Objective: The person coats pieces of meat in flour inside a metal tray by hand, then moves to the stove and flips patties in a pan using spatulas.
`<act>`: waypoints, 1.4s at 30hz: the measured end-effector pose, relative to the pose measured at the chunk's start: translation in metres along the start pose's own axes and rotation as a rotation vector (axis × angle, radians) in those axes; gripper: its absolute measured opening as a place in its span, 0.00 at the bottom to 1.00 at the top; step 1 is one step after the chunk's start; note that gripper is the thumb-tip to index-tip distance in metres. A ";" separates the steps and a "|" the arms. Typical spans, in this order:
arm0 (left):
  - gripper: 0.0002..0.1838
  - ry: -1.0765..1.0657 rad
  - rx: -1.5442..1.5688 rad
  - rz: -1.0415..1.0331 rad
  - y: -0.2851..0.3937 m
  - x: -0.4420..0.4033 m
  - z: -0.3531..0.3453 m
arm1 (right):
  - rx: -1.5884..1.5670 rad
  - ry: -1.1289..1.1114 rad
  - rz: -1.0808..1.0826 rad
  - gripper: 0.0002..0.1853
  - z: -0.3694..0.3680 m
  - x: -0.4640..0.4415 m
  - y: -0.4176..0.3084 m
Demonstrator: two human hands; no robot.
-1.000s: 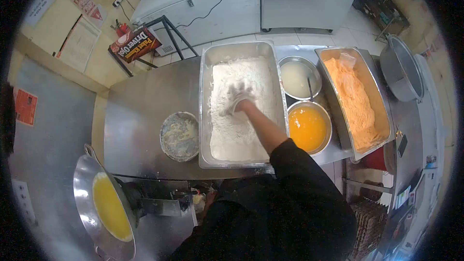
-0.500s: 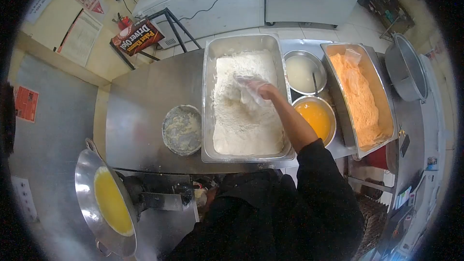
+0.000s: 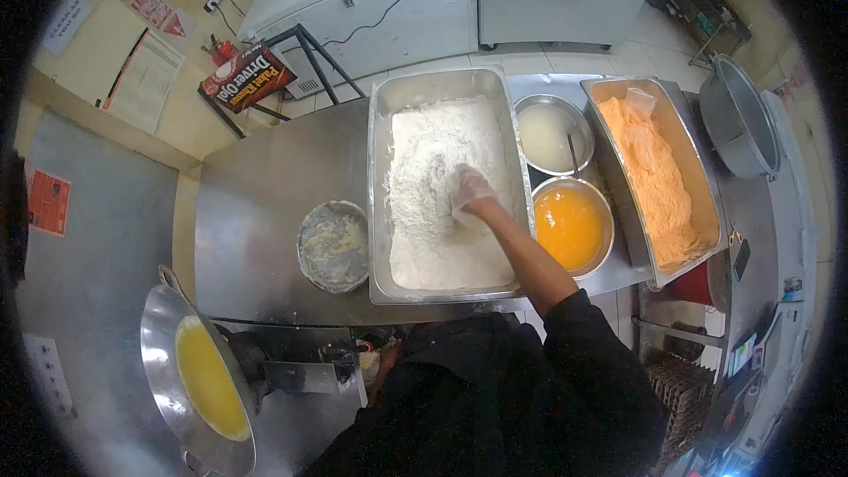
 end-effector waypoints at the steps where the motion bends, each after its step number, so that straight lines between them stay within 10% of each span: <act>1: 0.20 0.001 0.011 0.005 0.003 0.002 0.001 | -0.089 -0.014 0.026 0.35 0.032 0.003 -0.016; 7: 0.20 -0.009 0.026 0.020 0.011 0.007 0.004 | 0.382 -0.255 0.120 0.61 0.008 -0.004 -0.062; 9: 0.20 -0.008 0.025 0.018 0.014 0.007 0.005 | 0.393 -0.164 -0.128 0.55 0.026 0.021 -0.090; 14: 0.21 -0.006 0.031 0.020 0.017 0.009 0.003 | 0.203 0.018 0.192 0.18 0.000 -0.035 -0.013; 19: 0.21 0.002 0.038 0.031 0.010 0.012 -0.002 | -0.675 -0.089 0.178 0.24 0.060 -0.008 -0.016; 22: 0.21 0.003 0.033 0.037 0.010 0.013 -0.001 | 0.138 -0.067 0.476 0.27 0.061 -0.004 -0.025; 25: 0.21 0.001 0.033 0.042 0.012 0.012 -0.001 | 0.259 0.117 0.011 0.27 0.033 0.034 -0.041; 27: 0.22 0.001 0.033 0.042 0.011 0.012 -0.002 | 0.415 0.426 0.107 0.28 -0.007 0.041 -0.040; 33: 0.22 0.005 0.033 0.043 0.015 0.011 0.002 | -0.088 -0.128 -0.065 0.25 0.029 -0.001 -0.019; 39: 0.23 0.017 0.032 0.065 0.015 0.017 0.003 | 0.348 0.144 0.029 0.44 0.043 -0.018 -0.039; 42: 0.23 0.016 0.025 0.075 0.018 0.017 0.002 | 0.590 -0.153 0.088 0.51 0.024 0.002 -0.076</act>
Point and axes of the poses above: each hand's wrist, its own x-axis away from the middle knuckle, its own z-axis out of the back of the hand, y = z × x, the point moved 2 cm from there along -x, towards the middle knuckle, and after that the axes turned 3 degrees about -z, right-handed, at the moved point
